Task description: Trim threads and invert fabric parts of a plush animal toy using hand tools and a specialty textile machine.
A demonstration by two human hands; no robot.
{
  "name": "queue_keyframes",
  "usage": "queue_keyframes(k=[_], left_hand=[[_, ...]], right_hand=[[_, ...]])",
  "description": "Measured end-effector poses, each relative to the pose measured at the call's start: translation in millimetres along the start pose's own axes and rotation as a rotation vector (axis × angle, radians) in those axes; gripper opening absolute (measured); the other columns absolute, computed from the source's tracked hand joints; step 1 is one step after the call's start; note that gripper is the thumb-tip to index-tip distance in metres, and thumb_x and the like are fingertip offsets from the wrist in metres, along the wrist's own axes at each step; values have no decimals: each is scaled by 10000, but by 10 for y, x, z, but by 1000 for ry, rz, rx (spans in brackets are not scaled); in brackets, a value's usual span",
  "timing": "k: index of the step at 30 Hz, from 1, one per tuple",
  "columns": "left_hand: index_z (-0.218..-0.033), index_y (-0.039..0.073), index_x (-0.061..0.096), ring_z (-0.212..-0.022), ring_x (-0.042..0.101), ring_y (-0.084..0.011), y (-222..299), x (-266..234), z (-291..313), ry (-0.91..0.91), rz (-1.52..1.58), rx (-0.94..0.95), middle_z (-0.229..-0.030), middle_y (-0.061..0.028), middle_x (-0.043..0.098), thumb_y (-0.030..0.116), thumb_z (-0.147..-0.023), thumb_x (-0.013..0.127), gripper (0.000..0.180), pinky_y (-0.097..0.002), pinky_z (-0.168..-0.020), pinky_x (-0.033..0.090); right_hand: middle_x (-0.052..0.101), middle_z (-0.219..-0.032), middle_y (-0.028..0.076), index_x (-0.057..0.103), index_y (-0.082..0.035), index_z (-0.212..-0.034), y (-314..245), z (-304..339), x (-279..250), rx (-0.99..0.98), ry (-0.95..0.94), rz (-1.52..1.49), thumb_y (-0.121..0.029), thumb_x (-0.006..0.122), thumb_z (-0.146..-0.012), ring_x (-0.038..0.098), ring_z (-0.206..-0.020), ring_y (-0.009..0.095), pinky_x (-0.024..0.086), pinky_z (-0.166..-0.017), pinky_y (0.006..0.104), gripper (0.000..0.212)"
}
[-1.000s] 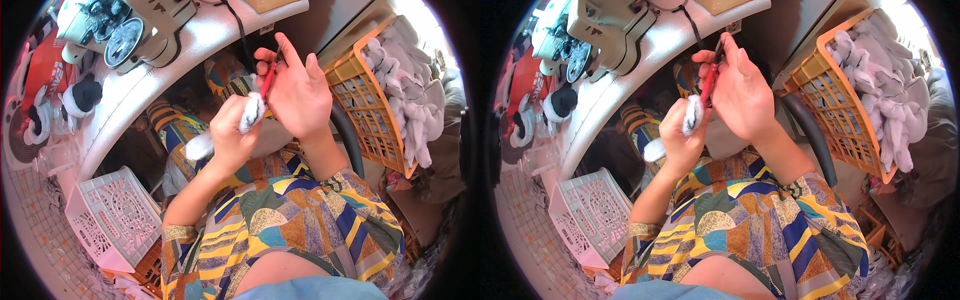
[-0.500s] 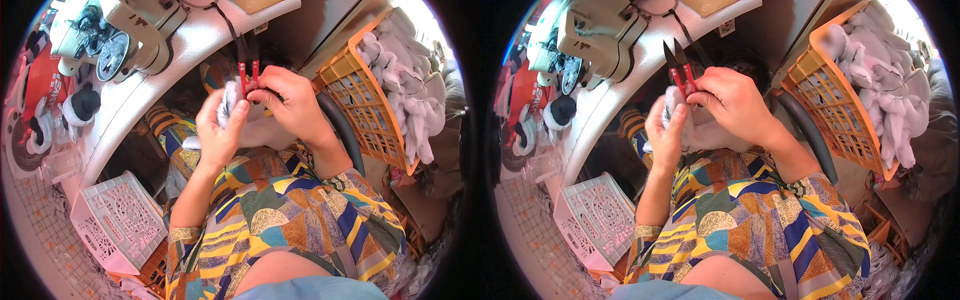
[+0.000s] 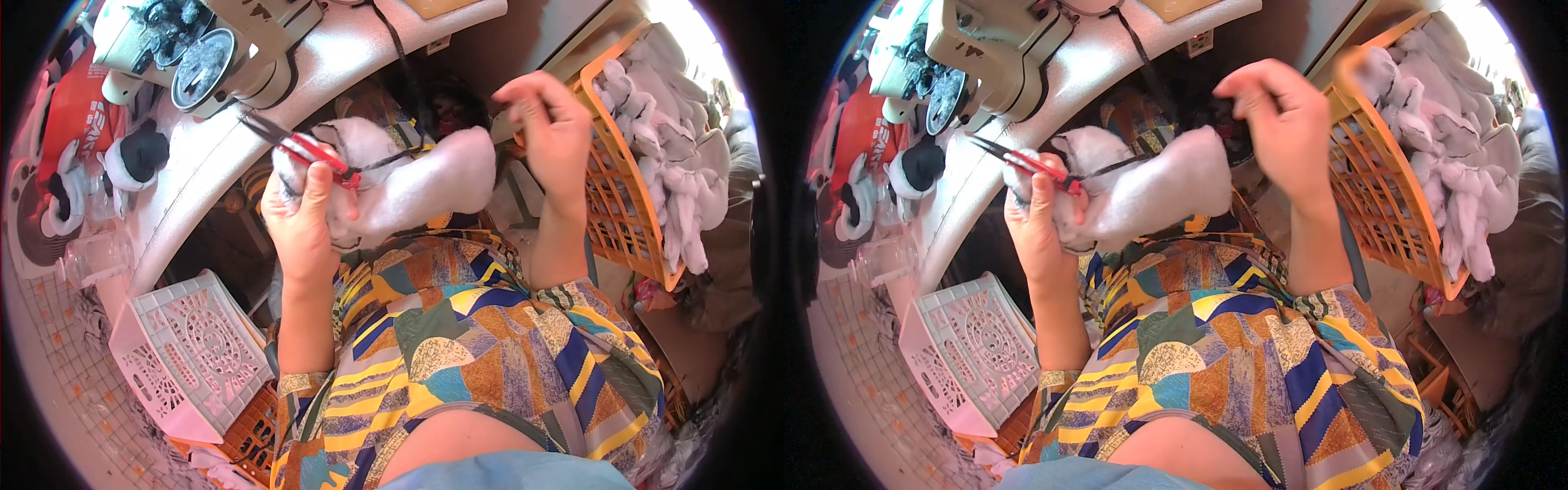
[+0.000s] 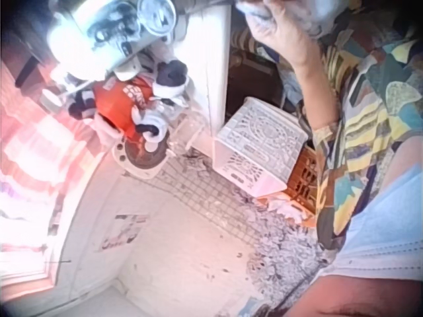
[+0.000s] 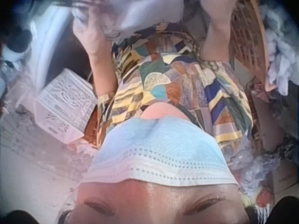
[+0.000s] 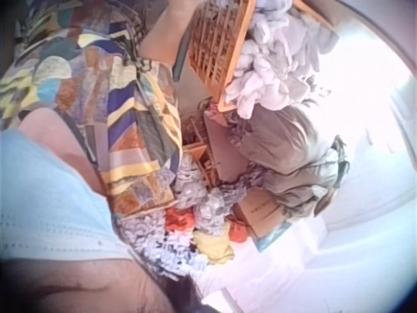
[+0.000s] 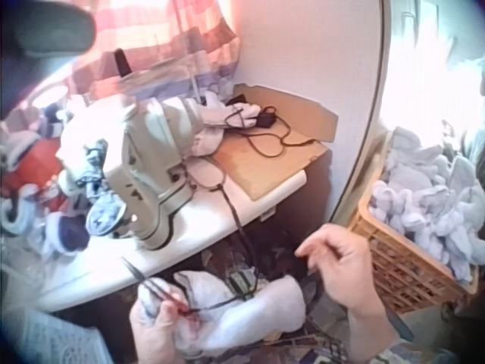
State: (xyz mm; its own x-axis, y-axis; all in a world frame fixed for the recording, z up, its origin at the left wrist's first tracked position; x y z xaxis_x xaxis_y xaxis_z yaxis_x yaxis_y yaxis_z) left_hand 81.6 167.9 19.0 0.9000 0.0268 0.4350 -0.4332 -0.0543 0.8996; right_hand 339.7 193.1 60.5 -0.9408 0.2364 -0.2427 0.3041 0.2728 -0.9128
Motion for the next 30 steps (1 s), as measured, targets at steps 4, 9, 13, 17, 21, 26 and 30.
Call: queue_keyframes(k=[4, 9, 13, 17, 21, 26, 30], left_hand=[[-916, -17, 547, -561, 540, -137, 53, 16, 71, -42, 77, 89, -854, -83, 554, 173, -844, 653, 229, -243, -470, 426], [-879, -17, 564, -590, 546, -122, 35, 153, 178, -116, -5, 86, -871, -81, 555, 130, -833, 660, 181, -233, -484, 433], [-896, -2, 537, -547, 523, -115, 125, 53, 232, -70, -111, 130, -845, -78, 543, 187, -835, 662, 235, -226, -433, 403], [-912, 37, 493, -432, 446, -113, 282, -238, 280, 57, -126, 161, -809, -65, 494, 265, -836, 658, 291, -218, -354, 325], [-912, 45, 489, -459, 471, -110, 483, -386, 400, 124, -85, 245, -787, -82, 498, 295, -781, 719, 364, -220, -385, 393], [-896, 78, 491, -449, 430, -103, 828, -528, 543, -144, 143, 377, -782, -31, 433, 235, -877, 604, 195, -217, -374, 373], [-833, 99, 414, -454, 427, -108, 1117, -1002, 841, 32, 116, 607, -748, -17, 362, 177, -932, 499, 151, -217, -382, 369]], right_hand=[[594, -757, 20, 642, -17, -833, -110, -11, 34, -132, -42, 63, -58, 618, -824, 529, -662, 82, 427, -603, 207, 48], [535, -883, 55, 635, -31, -863, -404, 396, 933, -251, -652, -108, -57, 654, -757, 531, -760, 155, 434, -646, 251, 111], [547, -831, 74, 599, 5, -824, -212, 457, 1038, -247, -776, -101, -76, 621, -794, 536, -738, 181, 432, -659, 273, 89], [556, -785, 77, 588, 27, -781, 8, 261, 773, -131, -696, -189, -76, 611, -820, 537, -740, 171, 429, -664, 276, 113], [562, -817, 56, 598, 25, -805, 292, 121, 599, -25, -513, -186, -36, 582, -842, 547, -742, 118, 437, -657, 236, 74], [609, -772, 83, 630, 9, -821, 714, -88, 262, -66, -125, 223, -44, 567, -836, 611, -712, 172, 472, -646, 269, 83], [621, -733, 47, 627, 10, -859, 1348, -100, 208, 39, 17, 271, -76, 553, -870, 556, -633, 103, 456, -596, 237, 114]])
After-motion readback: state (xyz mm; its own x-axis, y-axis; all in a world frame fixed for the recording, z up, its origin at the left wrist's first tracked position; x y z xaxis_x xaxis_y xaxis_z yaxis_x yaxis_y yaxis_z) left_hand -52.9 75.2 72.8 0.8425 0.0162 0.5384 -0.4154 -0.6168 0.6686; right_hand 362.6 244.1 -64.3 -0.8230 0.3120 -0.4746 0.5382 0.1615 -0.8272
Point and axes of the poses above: each hand's wrist, its own z-axis away from the middle knuckle, its own x-axis out of the palm, y = z × x, the point moved 9 cm from there along -z, towards the middle knuckle
